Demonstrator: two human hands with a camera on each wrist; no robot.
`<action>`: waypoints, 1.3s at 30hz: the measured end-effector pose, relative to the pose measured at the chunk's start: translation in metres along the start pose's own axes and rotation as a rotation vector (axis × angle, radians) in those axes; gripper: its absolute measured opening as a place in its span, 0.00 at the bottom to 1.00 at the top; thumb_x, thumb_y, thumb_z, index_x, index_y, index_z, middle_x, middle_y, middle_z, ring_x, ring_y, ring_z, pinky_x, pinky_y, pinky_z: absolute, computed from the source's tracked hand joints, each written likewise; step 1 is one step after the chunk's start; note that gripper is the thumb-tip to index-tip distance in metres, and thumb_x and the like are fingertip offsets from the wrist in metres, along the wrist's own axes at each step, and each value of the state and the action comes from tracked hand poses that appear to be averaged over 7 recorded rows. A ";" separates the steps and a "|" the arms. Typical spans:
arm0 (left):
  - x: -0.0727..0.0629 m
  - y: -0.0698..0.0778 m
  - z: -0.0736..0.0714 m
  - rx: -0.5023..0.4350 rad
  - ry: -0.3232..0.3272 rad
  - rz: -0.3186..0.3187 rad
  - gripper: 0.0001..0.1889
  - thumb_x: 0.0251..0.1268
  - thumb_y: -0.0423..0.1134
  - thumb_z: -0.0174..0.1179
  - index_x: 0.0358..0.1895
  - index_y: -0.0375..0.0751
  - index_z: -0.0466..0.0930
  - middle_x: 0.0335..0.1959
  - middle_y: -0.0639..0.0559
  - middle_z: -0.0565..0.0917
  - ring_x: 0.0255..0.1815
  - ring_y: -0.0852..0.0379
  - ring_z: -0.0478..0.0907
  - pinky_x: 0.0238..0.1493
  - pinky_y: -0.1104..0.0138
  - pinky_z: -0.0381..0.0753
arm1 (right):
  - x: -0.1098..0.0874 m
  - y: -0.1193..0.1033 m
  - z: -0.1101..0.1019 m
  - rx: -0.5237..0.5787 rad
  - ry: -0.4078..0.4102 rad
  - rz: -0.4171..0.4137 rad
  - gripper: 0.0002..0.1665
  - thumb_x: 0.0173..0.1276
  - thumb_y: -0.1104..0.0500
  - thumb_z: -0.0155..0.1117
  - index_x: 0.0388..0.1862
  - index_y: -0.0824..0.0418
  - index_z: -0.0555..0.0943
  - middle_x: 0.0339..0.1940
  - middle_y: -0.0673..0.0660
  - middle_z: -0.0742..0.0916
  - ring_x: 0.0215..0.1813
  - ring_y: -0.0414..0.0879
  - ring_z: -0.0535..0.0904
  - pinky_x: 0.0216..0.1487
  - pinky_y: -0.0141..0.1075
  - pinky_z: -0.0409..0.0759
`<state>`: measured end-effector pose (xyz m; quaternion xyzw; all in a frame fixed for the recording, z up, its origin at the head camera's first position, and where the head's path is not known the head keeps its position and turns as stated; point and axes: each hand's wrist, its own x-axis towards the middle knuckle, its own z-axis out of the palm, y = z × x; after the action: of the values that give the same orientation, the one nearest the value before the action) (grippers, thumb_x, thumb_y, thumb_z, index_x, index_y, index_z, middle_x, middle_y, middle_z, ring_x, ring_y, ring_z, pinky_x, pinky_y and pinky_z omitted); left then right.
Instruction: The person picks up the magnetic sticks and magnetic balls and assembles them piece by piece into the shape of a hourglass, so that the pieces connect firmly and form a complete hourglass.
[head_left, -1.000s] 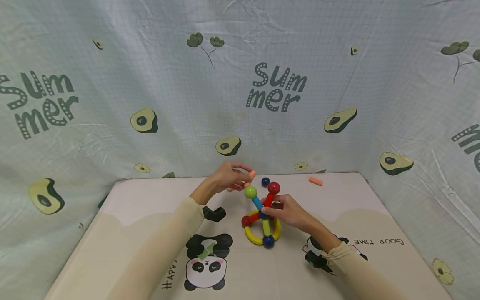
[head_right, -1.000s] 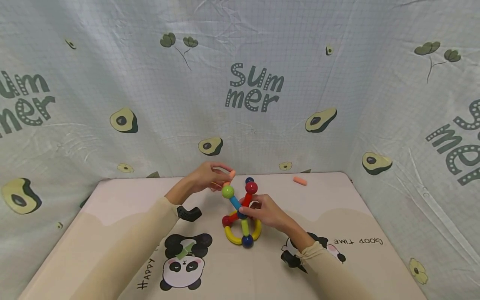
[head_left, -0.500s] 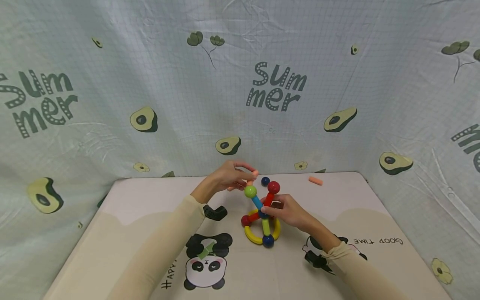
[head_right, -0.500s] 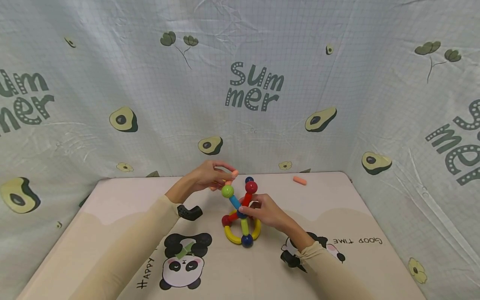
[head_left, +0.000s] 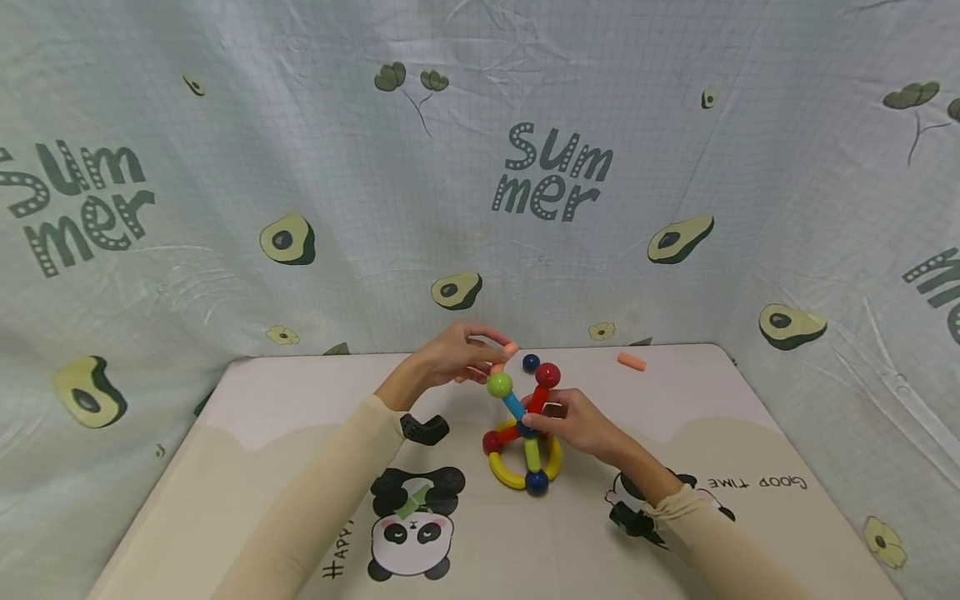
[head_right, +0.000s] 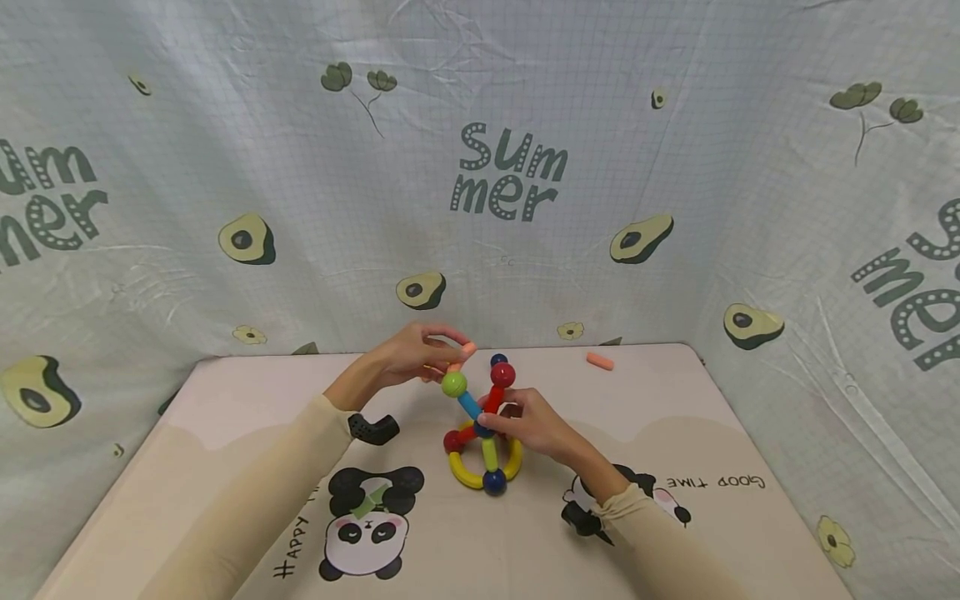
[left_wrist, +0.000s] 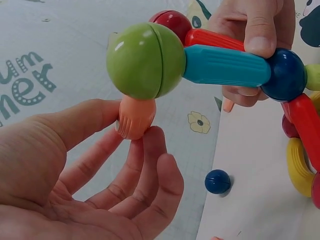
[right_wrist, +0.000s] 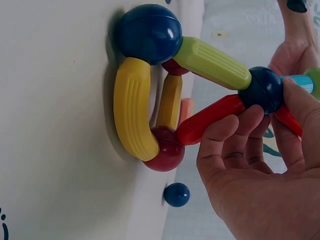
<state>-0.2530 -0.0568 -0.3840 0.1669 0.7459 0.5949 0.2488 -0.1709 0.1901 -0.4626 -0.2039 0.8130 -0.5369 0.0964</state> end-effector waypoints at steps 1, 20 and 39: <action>0.000 -0.001 -0.001 -0.014 -0.008 0.000 0.19 0.68 0.41 0.70 0.60 0.41 0.83 0.43 0.40 0.88 0.35 0.49 0.87 0.50 0.53 0.85 | 0.000 0.000 0.000 -0.002 -0.002 0.001 0.22 0.75 0.53 0.67 0.60 0.66 0.82 0.50 0.59 0.89 0.57 0.56 0.84 0.63 0.50 0.79; 0.001 -0.008 0.003 -0.082 -0.082 0.019 0.19 0.71 0.39 0.67 0.61 0.36 0.83 0.45 0.43 0.87 0.44 0.48 0.85 0.49 0.56 0.86 | 0.012 -0.007 -0.020 -0.003 -0.183 0.034 0.21 0.75 0.50 0.67 0.58 0.62 0.83 0.47 0.57 0.90 0.50 0.53 0.86 0.56 0.48 0.82; 0.003 -0.011 0.003 -0.066 -0.086 0.002 0.19 0.70 0.43 0.67 0.59 0.38 0.85 0.43 0.44 0.88 0.39 0.50 0.85 0.45 0.60 0.86 | 0.019 -0.009 -0.023 -0.070 -0.237 0.057 0.21 0.82 0.49 0.56 0.59 0.64 0.82 0.49 0.58 0.89 0.49 0.52 0.86 0.54 0.47 0.84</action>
<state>-0.2533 -0.0549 -0.3956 0.1847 0.7142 0.6117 0.2857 -0.1943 0.1979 -0.4439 -0.2460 0.8196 -0.4774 0.1995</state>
